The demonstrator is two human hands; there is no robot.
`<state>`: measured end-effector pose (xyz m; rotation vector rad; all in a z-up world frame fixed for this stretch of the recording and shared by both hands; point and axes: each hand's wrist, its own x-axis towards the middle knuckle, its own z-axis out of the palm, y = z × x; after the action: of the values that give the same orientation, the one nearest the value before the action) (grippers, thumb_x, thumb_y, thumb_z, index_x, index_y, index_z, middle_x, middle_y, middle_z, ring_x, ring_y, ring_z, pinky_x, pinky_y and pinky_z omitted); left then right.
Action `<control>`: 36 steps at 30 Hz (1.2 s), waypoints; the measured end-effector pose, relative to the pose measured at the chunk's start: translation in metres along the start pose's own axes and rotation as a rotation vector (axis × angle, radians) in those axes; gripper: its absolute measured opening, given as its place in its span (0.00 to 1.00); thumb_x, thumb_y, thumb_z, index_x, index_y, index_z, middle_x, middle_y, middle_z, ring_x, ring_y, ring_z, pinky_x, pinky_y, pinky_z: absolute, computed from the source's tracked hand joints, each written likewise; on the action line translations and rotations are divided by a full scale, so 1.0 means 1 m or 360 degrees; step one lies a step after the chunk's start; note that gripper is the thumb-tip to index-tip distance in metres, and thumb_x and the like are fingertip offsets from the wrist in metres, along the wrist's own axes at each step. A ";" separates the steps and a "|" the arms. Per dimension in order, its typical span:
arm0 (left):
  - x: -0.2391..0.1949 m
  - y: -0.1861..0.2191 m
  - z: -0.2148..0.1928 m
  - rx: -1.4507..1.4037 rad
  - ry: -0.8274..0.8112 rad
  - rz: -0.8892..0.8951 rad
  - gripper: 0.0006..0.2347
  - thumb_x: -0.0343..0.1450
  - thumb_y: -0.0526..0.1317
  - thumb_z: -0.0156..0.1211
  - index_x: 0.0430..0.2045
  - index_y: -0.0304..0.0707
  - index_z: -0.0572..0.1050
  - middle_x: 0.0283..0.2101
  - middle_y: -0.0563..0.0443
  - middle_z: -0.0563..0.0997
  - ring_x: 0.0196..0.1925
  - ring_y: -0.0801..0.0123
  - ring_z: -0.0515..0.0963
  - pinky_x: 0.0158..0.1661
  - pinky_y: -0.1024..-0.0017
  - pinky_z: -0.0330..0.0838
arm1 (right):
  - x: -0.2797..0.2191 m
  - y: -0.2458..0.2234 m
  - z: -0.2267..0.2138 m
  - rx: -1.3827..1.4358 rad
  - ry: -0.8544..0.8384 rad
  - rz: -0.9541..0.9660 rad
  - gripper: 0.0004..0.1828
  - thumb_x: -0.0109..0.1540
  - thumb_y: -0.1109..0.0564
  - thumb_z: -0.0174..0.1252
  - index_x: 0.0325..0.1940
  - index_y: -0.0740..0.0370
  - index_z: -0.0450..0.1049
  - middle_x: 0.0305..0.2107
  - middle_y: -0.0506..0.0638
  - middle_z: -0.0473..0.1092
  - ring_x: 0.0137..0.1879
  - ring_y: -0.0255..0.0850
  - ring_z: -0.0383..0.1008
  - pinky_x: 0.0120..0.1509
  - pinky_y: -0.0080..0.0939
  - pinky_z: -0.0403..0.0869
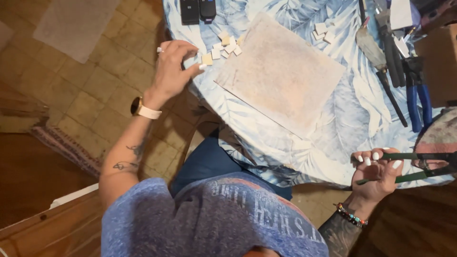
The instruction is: Cutting small white tiles using nippers and arranging them on a surface
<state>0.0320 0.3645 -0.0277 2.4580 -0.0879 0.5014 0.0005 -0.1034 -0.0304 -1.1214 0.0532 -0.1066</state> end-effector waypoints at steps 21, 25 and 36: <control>-0.011 0.050 0.027 -0.2282 0.0036 -0.1001 0.16 0.67 0.40 0.42 0.46 0.31 0.63 0.45 0.36 0.71 0.43 0.60 0.75 0.40 0.76 0.73 | 0.000 0.003 -0.002 0.0020 -0.0037 -0.0027 0.11 0.59 0.45 0.48 0.42 0.49 0.63 0.29 0.41 0.58 0.33 0.32 0.57 0.41 0.34 0.60; -0.012 0.052 0.026 -0.2220 0.0050 -0.0997 0.14 0.66 0.39 0.43 0.44 0.31 0.64 0.46 0.36 0.71 0.47 0.57 0.74 0.43 0.74 0.71 | -0.001 0.001 0.003 -0.0011 -0.0046 -0.0071 0.11 0.60 0.47 0.48 0.42 0.51 0.61 0.30 0.42 0.58 0.33 0.33 0.57 0.41 0.35 0.60; -0.012 0.067 0.023 -0.1791 0.0092 -0.0911 0.10 0.63 0.36 0.52 0.36 0.35 0.70 0.38 0.45 0.77 0.38 0.67 0.78 0.26 0.84 0.73 | -0.002 0.000 0.004 -0.0014 -0.0045 -0.0088 0.11 0.60 0.48 0.48 0.41 0.53 0.62 0.29 0.43 0.58 0.33 0.34 0.58 0.40 0.35 0.60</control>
<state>0.0163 0.2961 -0.0110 1.2727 0.2809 0.1672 -0.0016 -0.0994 -0.0285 -1.1330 -0.0024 -0.1399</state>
